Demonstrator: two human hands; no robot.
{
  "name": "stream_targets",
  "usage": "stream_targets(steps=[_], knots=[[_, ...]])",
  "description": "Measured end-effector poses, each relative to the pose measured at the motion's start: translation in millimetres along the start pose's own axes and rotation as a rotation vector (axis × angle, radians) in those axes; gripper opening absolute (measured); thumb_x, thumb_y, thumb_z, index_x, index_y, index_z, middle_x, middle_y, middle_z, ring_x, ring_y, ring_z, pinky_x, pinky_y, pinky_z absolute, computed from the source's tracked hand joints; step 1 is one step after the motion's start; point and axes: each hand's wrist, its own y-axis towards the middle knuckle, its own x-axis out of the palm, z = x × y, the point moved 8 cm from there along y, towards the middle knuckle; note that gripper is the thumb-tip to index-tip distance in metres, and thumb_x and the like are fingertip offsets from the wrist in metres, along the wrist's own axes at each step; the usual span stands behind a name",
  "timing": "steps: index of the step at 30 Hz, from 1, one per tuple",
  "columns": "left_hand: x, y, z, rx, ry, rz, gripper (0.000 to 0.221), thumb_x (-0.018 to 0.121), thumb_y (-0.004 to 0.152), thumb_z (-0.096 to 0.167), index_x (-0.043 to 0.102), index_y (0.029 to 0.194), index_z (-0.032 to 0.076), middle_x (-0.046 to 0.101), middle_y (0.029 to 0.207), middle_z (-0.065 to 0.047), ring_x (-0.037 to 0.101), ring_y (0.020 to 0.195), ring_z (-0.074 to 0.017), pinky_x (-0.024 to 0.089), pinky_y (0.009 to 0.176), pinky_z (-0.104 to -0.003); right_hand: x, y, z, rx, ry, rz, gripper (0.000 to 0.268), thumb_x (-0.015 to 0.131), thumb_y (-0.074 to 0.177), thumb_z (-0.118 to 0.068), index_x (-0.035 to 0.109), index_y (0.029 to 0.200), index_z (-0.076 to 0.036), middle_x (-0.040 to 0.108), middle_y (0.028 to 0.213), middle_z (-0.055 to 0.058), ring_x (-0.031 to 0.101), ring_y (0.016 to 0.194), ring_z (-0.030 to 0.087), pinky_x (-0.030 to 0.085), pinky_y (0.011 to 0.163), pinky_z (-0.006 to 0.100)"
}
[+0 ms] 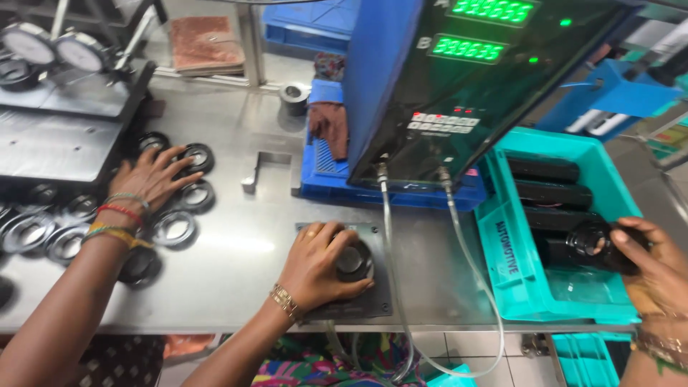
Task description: Measure and assemble industrial rings or bearings using a digital gauge and jig.
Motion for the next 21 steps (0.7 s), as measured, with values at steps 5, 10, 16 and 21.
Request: stream_targets(steps=[5,10,16,21], knots=[[-30,12,-38,-0.053,-0.057,0.178,0.058,0.090,0.065,0.050,0.066,0.101,0.011,0.063,0.106,-0.007,0.061,0.099,-0.0289,0.046,0.086,-0.042,147,-66,-76,-0.135,0.224,-0.189,0.037,0.072,0.092,-0.007,0.058,0.125,-0.010,0.066,0.113,0.013,0.068,0.099,0.023,0.056,0.092,0.038],[-2,-31,-199,-0.601,0.134,0.380,0.052,0.091,0.067,0.054,0.066,0.076,0.010,0.064,0.101,-0.010,0.058,0.098,-0.0315,0.049,0.084,-0.041,324,-115,-102,-0.222,-0.259,-0.483,0.043,0.089,0.069,-0.014,0.065,0.104,-0.013,0.069,0.096,0.001,0.069,0.086,0.016,0.061,0.073,0.034],[21,-35,-206,-0.543,0.286,0.189,0.046,0.092,0.061,0.046,0.074,0.084,0.010,0.059,0.125,-0.015,0.050,0.111,-0.0369,0.046,0.090,-0.046,417,-179,-141,-0.794,-0.734,-0.655,0.032,0.084,0.075,-0.027,0.067,0.100,-0.017,0.076,0.090,-0.001,0.074,0.089,0.020,0.031,0.114,0.055],[28,-22,-207,-0.434,0.237,0.295,0.043,0.089,0.068,0.029,0.073,0.100,0.005,0.046,0.144,-0.021,0.045,0.122,-0.0434,0.045,0.101,-0.048,432,-210,-152,-0.992,-0.910,-0.645,0.032,0.079,0.077,-0.023,0.068,0.108,-0.018,0.066,0.083,0.003,0.067,0.087,0.024,0.030,0.112,0.057]])
